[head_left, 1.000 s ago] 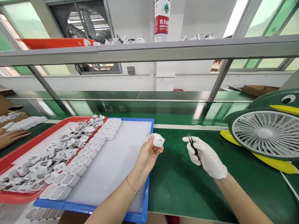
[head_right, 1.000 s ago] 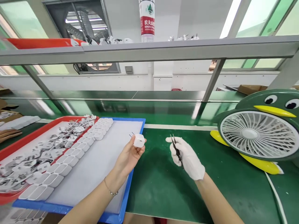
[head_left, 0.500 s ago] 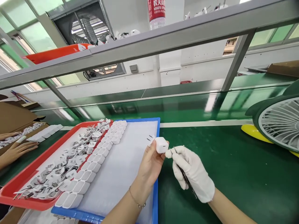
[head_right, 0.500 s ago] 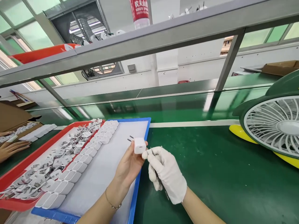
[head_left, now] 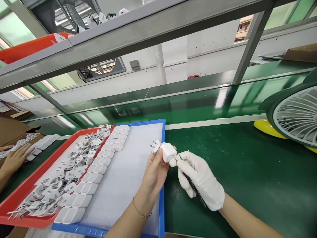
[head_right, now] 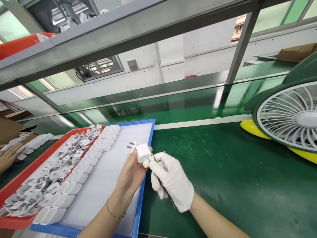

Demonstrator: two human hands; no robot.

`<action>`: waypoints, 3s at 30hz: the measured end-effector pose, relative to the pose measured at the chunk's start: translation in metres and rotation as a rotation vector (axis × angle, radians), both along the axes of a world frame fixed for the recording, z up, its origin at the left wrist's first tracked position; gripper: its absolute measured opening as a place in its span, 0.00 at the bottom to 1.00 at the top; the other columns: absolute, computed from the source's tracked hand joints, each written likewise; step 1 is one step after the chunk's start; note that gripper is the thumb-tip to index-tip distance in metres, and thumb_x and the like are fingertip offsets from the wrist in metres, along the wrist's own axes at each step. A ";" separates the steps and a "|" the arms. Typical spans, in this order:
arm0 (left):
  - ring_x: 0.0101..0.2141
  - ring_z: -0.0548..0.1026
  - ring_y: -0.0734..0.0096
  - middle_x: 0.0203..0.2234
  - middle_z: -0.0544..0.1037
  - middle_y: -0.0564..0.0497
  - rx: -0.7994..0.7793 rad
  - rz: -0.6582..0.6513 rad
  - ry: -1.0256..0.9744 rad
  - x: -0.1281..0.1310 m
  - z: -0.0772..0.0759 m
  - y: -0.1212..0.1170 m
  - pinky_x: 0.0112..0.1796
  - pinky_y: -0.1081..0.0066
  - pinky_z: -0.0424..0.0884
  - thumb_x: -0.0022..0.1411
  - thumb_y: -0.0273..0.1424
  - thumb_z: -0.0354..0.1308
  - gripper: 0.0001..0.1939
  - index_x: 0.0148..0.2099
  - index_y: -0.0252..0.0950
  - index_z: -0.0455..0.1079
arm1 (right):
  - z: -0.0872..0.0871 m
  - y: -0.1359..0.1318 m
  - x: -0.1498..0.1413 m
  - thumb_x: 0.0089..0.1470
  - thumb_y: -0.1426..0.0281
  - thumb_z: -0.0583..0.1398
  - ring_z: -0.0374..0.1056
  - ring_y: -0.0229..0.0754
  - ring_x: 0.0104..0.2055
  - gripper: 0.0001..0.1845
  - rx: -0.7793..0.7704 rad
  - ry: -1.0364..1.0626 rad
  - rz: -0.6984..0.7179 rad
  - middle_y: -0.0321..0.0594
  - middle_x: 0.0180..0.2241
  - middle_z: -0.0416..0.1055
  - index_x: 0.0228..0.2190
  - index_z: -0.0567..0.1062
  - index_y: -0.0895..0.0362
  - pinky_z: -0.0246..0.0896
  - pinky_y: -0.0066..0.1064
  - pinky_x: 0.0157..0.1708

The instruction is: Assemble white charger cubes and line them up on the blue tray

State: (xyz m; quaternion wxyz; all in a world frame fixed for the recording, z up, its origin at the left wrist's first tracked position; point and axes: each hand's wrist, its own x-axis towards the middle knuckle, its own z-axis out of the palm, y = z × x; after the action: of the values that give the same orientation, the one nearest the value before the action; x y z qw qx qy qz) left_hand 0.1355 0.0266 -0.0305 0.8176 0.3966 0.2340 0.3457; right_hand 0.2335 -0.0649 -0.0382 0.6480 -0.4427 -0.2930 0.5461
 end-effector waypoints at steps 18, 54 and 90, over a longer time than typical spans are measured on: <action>0.33 0.71 0.72 0.31 0.73 0.49 0.037 -0.059 0.020 0.003 -0.001 -0.001 0.35 0.74 0.66 0.58 0.33 0.60 0.09 0.39 0.32 0.72 | -0.006 0.010 -0.014 0.56 0.53 0.56 0.45 0.27 0.06 0.18 -0.034 0.052 -0.023 0.22 0.10 0.57 0.31 0.64 0.55 0.39 0.17 0.05; 0.27 0.75 0.73 0.25 0.76 0.48 -0.211 0.033 0.114 0.018 -0.014 0.017 0.30 0.76 0.71 0.56 0.43 0.61 0.19 0.36 0.28 0.72 | -0.003 0.012 0.006 0.51 0.58 0.61 0.57 0.32 0.08 0.16 -0.115 0.162 0.111 0.29 0.16 0.68 0.34 0.67 0.57 0.52 0.21 0.05; 0.33 0.78 0.70 0.27 0.77 0.50 -0.130 0.152 0.100 0.012 -0.013 0.004 0.41 0.66 0.76 0.56 0.35 0.63 0.11 0.33 0.30 0.71 | -0.053 0.024 0.015 0.58 0.61 0.57 0.55 0.49 0.60 0.29 0.198 -1.058 -0.513 0.44 0.59 0.59 0.59 0.59 0.52 0.51 0.48 0.59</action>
State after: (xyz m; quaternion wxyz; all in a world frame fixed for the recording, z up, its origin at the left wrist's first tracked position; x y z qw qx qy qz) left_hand 0.1476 0.0306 -0.0437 0.8004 0.3405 0.3257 0.3706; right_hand 0.2484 -0.0411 -0.0917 0.5634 -0.6487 -0.5094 0.0472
